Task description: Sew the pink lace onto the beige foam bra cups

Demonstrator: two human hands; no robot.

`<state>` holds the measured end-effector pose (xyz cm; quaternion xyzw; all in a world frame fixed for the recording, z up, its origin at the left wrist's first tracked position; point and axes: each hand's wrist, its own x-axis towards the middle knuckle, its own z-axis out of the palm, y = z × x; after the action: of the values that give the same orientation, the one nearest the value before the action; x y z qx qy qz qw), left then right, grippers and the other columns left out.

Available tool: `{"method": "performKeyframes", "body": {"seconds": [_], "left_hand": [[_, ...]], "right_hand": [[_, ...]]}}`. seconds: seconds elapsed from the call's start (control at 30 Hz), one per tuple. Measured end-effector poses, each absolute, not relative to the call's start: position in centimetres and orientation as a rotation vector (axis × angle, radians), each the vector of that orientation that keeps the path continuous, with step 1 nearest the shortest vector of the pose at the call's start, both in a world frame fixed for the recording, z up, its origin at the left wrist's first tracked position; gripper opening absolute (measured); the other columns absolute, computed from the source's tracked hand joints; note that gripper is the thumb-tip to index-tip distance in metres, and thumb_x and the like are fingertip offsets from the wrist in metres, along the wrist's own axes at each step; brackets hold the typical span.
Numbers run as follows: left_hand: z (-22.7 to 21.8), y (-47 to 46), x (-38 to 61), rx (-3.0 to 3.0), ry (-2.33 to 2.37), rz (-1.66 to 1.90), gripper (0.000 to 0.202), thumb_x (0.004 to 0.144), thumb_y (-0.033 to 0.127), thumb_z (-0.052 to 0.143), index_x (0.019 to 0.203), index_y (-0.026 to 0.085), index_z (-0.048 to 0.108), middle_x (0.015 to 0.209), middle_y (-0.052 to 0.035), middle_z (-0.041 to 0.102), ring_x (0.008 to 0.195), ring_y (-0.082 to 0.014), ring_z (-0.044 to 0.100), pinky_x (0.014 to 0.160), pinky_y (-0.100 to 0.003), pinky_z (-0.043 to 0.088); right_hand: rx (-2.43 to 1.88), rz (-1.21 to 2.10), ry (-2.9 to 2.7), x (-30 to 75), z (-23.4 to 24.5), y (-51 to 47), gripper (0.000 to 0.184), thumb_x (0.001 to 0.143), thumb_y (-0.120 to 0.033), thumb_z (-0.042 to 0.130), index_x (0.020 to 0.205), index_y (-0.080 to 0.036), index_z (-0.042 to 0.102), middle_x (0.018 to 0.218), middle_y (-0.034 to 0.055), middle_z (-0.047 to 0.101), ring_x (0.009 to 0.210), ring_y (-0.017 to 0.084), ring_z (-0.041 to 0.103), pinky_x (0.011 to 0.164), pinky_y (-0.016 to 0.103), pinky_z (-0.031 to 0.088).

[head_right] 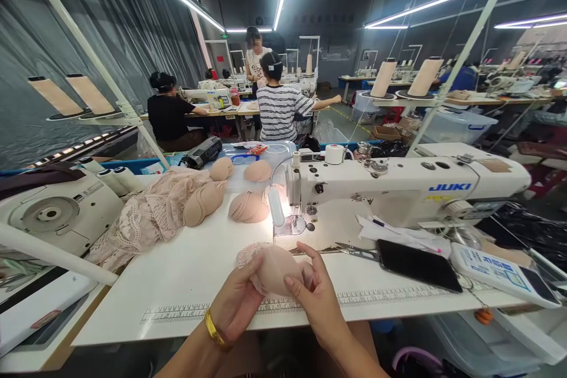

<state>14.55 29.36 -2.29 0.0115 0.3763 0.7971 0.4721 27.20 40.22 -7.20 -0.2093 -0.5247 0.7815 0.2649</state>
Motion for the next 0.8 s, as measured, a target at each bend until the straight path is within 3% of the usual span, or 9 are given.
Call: {"method": "performKeyframes", "body": {"seconds": [0.37, 0.8], "left_hand": [[-2.93, 29.92, 14.19, 0.010, 0.968, 1.924, 0.045, 0.065, 0.032, 0.099, 0.101, 0.011, 0.081, 0.104, -0.0140, 0.080, 0.104, -0.0282, 0.074, 0.096, -0.034, 0.059], [-2.55, 30.29, 13.94, 0.046, 0.960, 1.920, 0.038, 0.067, 0.023, 0.096, 0.100, 0.011, 0.081, 0.104, -0.0132, 0.080, 0.104, -0.0286, 0.074, 0.093, -0.033, 0.060]], "right_hand": [[-0.587, 2.184, -1.287, 27.06, -6.97, 40.57, 0.081, 0.080, -0.048, 0.088, 0.147, -0.031, 0.045, 0.098, 0.0030, 0.076, 0.094, 0.024, 0.071, 0.090, 0.035, 0.054], [-0.603, 2.159, -1.238, 26.87, -6.55, 40.39, 0.082, 0.078, -0.045, 0.091, 0.145, -0.029, 0.047, 0.096, 0.0037, 0.078, 0.091, 0.024, 0.071, 0.087, 0.036, 0.053]]}}
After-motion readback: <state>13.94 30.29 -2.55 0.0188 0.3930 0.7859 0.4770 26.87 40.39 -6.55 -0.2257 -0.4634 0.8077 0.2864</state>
